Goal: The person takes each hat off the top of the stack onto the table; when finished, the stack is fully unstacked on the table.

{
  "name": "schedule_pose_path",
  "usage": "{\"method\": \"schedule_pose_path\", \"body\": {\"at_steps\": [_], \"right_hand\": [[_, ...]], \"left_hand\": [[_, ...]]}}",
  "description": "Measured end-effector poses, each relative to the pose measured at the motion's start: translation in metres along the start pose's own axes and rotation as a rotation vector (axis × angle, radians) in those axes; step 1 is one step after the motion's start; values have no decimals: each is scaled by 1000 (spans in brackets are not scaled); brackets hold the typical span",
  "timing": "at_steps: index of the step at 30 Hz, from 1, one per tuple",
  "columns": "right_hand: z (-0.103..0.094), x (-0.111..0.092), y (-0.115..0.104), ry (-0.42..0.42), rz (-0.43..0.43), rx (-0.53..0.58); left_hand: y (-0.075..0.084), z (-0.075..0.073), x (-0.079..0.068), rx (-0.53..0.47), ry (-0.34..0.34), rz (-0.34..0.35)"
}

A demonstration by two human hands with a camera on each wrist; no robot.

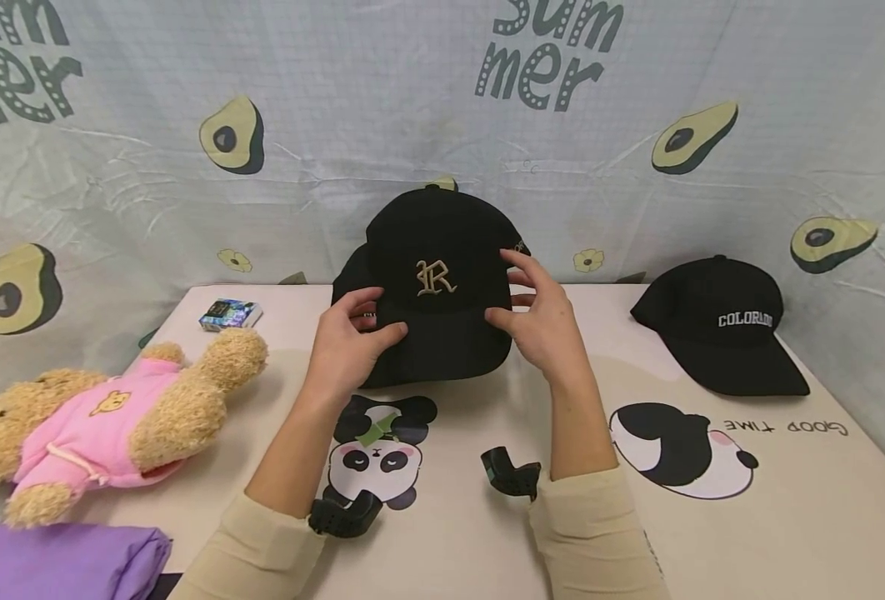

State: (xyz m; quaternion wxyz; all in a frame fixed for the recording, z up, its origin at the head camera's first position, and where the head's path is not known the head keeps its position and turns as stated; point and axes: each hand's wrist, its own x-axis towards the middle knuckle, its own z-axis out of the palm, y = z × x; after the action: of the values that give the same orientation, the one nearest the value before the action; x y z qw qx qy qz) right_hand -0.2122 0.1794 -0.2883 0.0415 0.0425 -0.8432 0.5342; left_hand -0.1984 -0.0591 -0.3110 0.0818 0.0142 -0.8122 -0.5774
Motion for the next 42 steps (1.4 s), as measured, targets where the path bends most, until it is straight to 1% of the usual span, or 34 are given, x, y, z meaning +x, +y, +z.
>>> {"method": "schedule_pose_path", "body": {"at_steps": [14,20,23,28,34,38,42], "right_hand": [[-9,-5,1,33,-20,-21],[-16,-7,1,70,-14,-41],[-19,-8,3,82,-15,-33],[-21,-9,7,87,-11,-29],[-25,-8,7,94,-14,-36],[-26,-7,7,94,-16,-31],[-29,-6,8,101,-12,-21]], "left_hand": [[7,8,-1,-9,-5,4],[12,17,0,-21,-6,19],[13,22,0,-21,-3,23],[14,28,-1,-23,-6,13],[15,30,-1,-23,-14,24],[16,31,0,-20,-5,22],[18,35,2,-21,1,30]]}}
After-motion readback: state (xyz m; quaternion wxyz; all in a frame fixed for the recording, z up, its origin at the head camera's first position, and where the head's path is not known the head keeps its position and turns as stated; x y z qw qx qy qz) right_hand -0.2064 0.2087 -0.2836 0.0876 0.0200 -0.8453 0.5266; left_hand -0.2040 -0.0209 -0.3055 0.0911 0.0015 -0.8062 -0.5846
